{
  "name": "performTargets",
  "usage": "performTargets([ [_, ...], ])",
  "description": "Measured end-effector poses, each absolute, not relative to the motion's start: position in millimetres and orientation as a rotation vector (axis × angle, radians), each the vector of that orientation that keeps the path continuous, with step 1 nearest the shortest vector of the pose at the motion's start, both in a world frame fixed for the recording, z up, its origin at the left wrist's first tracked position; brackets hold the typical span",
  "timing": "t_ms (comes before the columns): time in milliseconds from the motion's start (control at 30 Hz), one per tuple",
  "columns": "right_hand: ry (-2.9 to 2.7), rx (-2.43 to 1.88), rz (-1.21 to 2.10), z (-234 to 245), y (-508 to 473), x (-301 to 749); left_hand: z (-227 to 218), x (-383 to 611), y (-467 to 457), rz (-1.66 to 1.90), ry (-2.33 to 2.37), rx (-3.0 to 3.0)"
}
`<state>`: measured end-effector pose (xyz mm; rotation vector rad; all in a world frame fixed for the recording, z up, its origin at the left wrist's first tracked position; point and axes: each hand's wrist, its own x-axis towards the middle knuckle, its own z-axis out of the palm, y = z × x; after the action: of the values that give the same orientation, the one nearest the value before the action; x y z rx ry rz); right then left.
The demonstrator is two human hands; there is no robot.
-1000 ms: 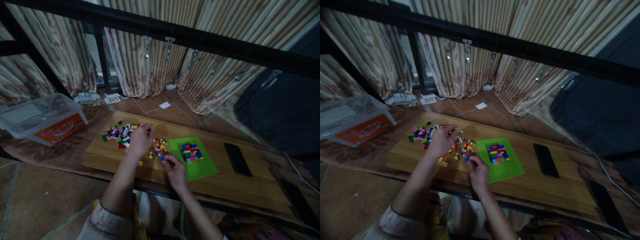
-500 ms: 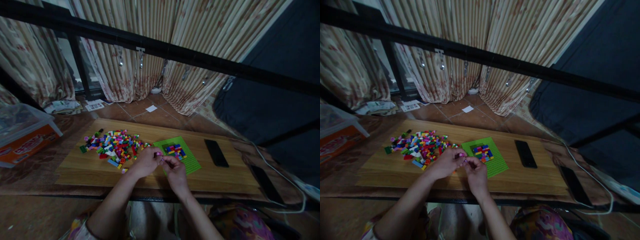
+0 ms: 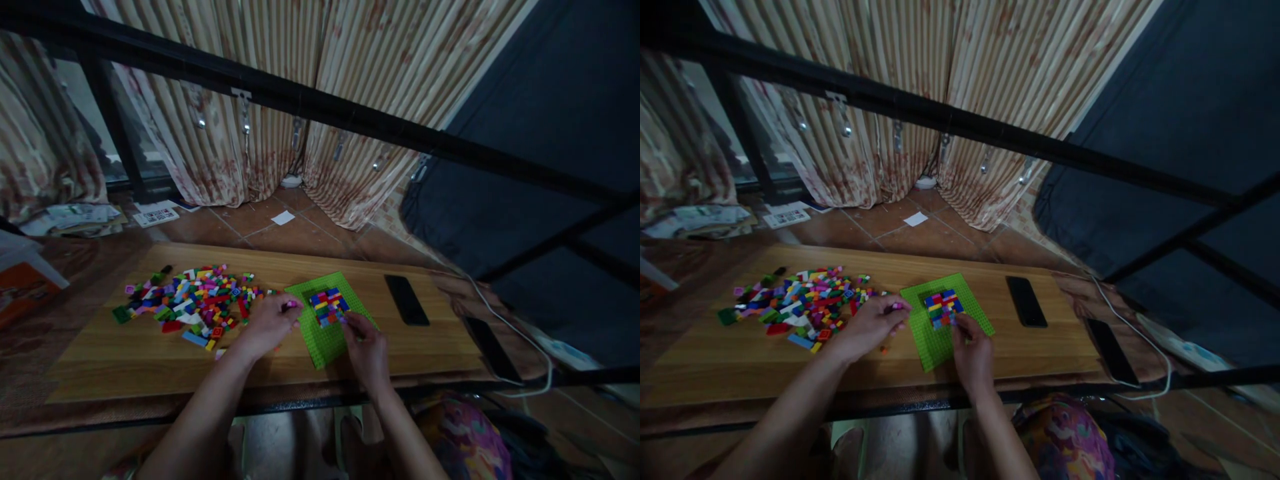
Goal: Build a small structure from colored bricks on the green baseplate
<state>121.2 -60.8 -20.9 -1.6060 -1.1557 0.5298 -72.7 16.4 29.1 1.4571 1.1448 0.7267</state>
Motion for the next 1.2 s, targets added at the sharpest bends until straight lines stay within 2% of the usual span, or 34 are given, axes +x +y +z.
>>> performTargets([
  [167, -1.281, -1.846, 0.242, -19, -56, 139, 36, -71, 14, 0.637, 1.127, 1.604],
  [500, -1.337, -1.833, -0.064, -30, -30, 128, 34, -69, 14, 0.626, 1.146, 1.703],
  [733, -1.160, -1.858, -0.069, -41, -22, 117, 36, -70, 13, 0.618, 1.166, 1.727],
  [1200, -1.021, -1.719, 0.243, -52, -15, 138, 36, -74, 13, 0.636, 1.178, 1.730],
])
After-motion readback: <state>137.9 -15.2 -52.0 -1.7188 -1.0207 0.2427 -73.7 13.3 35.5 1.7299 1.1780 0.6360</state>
